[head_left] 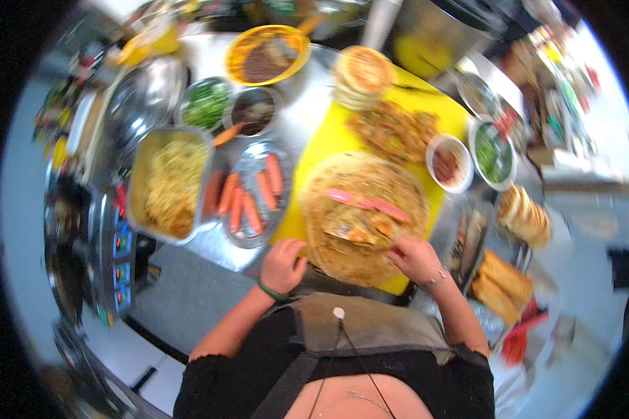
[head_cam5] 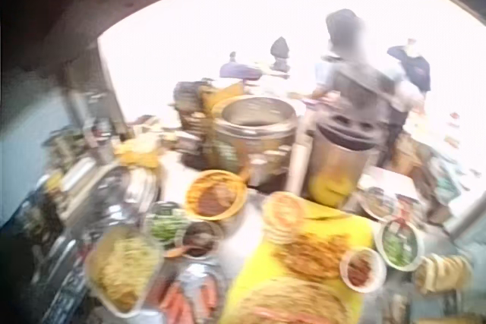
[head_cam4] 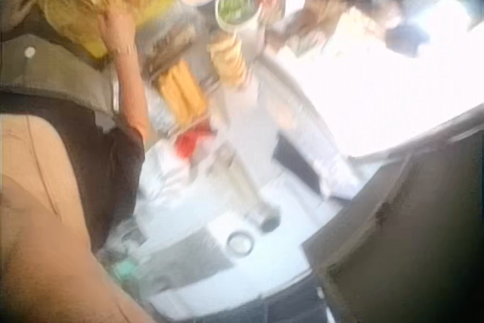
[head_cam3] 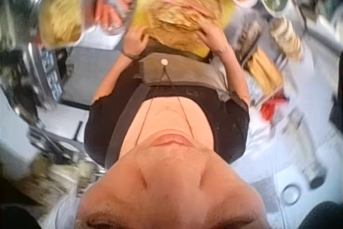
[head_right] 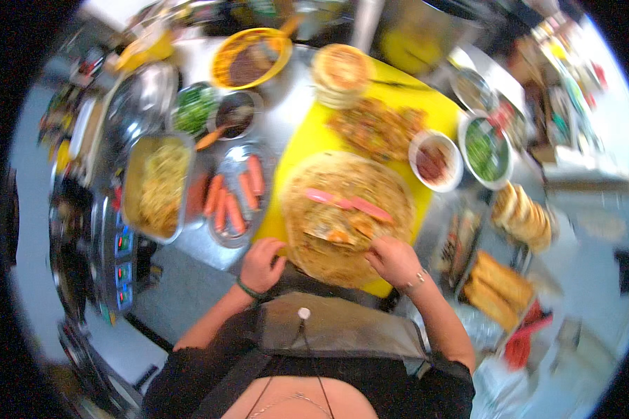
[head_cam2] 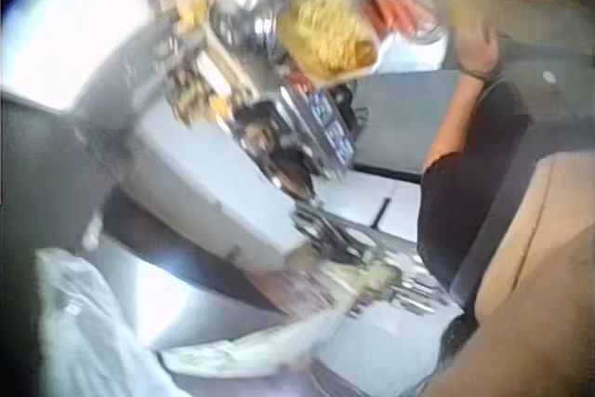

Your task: The person spreads sauce on a large flatbread, adds shredded vegetables, sliced sausages, and a fried egg, then rolls the wrap and places it into a plastic bag. The person hands the bag to a customer.

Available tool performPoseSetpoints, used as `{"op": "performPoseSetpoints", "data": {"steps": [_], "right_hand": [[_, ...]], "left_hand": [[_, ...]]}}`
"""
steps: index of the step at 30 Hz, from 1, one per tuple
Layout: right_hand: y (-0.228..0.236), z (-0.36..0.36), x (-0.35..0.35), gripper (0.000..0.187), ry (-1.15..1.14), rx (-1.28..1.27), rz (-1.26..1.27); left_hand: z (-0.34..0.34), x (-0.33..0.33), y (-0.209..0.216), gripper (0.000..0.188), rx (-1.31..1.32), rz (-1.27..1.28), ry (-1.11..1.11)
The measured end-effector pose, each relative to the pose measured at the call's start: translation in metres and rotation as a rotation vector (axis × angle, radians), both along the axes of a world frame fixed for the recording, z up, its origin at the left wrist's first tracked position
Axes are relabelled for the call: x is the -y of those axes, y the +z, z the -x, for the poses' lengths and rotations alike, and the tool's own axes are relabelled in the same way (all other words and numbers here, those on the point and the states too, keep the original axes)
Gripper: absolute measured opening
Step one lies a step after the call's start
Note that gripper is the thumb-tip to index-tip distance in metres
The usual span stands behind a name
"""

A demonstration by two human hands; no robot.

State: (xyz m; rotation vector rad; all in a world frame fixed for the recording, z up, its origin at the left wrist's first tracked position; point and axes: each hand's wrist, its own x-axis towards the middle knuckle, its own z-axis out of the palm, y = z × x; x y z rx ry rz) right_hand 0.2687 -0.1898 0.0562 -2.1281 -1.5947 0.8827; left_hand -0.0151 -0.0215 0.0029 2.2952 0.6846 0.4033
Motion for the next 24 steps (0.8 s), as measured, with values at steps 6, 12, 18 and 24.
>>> {"op": "performPoseSetpoints", "data": {"steps": [6, 12, 18, 24], "right_hand": [[0.035, 0.01, -0.145, 0.016, 0.382, 0.214, -0.198], [-0.004, 0.104, -0.346, 0.03, 0.344, 0.389, -0.442], [-0.017, 0.106, -0.386, 0.014, 0.396, 0.476, -0.477], [0.008, 0.055, -0.371, 0.019, -0.012, 0.037, -0.348]], "left_hand": [[-0.004, -0.042, 0.017, 0.022, 0.295, 0.334, 0.275], [-0.039, -0.116, -0.01, 0.023, 0.73, 0.816, 0.621], [-0.054, -0.166, -0.039, 0.03, 0.765, 1.172, 0.683], [-0.081, -0.198, -0.03, 0.051, 0.696, 1.027, 0.81]]}}
